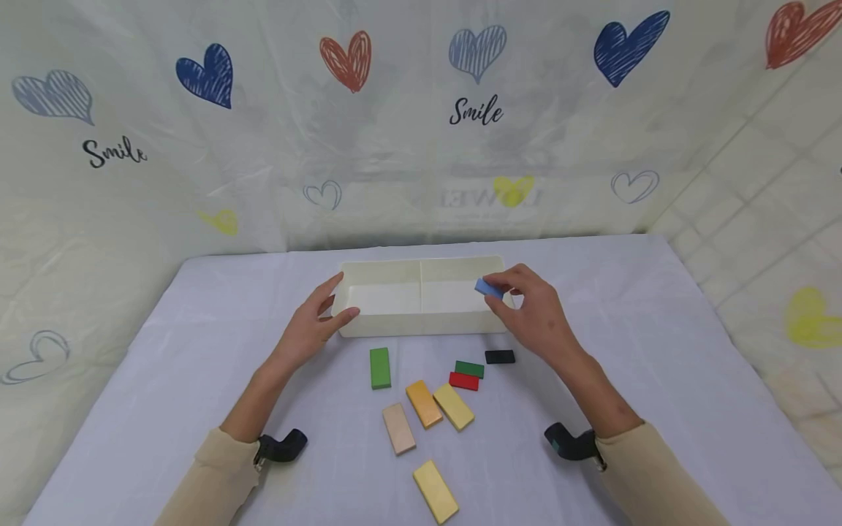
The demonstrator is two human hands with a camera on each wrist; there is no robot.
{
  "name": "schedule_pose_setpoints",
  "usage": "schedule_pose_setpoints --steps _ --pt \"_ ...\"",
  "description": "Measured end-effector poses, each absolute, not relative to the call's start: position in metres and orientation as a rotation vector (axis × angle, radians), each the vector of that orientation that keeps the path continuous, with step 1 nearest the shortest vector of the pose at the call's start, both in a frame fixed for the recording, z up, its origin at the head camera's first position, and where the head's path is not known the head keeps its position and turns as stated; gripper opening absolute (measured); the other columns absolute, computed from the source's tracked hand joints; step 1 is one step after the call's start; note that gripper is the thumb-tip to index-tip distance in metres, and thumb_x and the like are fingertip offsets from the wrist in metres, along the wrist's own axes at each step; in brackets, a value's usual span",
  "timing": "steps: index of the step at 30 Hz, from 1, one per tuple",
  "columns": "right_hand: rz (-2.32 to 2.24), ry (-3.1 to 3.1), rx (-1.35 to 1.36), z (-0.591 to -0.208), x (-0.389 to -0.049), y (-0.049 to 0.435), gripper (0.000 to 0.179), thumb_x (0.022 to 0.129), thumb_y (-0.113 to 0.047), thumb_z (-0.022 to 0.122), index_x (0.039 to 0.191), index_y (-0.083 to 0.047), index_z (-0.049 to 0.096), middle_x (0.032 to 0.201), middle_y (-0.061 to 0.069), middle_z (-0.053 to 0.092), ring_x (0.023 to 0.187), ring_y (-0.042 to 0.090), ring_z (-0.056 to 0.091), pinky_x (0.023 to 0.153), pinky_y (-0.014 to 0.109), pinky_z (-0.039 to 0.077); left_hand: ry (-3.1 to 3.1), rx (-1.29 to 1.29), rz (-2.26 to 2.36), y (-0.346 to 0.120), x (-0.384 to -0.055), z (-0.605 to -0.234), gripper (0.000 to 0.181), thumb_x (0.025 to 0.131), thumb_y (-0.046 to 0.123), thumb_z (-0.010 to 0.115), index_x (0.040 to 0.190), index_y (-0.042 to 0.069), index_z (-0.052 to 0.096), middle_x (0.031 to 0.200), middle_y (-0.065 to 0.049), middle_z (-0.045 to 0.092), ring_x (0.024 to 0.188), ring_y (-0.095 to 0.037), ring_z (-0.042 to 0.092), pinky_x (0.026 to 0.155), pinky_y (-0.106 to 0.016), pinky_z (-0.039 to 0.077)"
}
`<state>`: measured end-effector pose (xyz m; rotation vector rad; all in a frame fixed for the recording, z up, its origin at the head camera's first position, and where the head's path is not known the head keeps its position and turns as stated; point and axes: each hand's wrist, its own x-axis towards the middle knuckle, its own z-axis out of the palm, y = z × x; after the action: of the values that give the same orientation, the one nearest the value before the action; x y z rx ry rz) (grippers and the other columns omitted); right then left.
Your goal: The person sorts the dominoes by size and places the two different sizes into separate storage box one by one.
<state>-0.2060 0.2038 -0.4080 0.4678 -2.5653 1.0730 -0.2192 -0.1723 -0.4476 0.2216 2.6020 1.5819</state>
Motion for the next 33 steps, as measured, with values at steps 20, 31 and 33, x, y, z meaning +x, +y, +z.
schedule_pose_setpoints --steps 20,31,33 --pt "1.064 -2.588 0.499 -0.411 -0.223 0.195 0.027 0.094 -0.005 0.076 0.121 -0.004 0.074 0.111 0.01 0.069 0.098 0.026 0.067 0.087 0.048 0.059 2.608 0.221 1.579 -0.172 -0.218 -0.448 0.088 0.097 0.046 0.073 0.167 0.023 0.024 0.175 -0.002 0.022 0.158 -0.033 0.032 0.121 -0.053 0.042" --pt "1.14 -2.598 0.532 -0.41 -0.227 0.192 0.026 0.094 -0.006 0.076 0.12 -0.004 0.075 0.111 0.01 0.069 0.1 0.025 0.067 0.085 0.027 0.056 2.613 0.219 1.572 -0.171 -0.218 -0.448 0.087 0.097 0.046 0.073 0.167 0.024 0.025 0.175 -0.002 0.022 0.158 -0.033 0.032 0.121 -0.053 0.043" --pt "1.147 -2.595 0.542 -0.411 -0.228 0.191 0.026 0.094 -0.006 0.076 0.12 -0.004 0.075 0.111 0.011 0.069 0.1 0.026 0.068 0.085 0.026 0.057 2.612 0.218 1.57 -0.171 -0.218 -0.447 0.087 0.097 0.046 0.073 0.167 0.024 0.025 0.175 -0.001 0.022 0.159 -0.033 0.032 0.122 -0.053 0.042"
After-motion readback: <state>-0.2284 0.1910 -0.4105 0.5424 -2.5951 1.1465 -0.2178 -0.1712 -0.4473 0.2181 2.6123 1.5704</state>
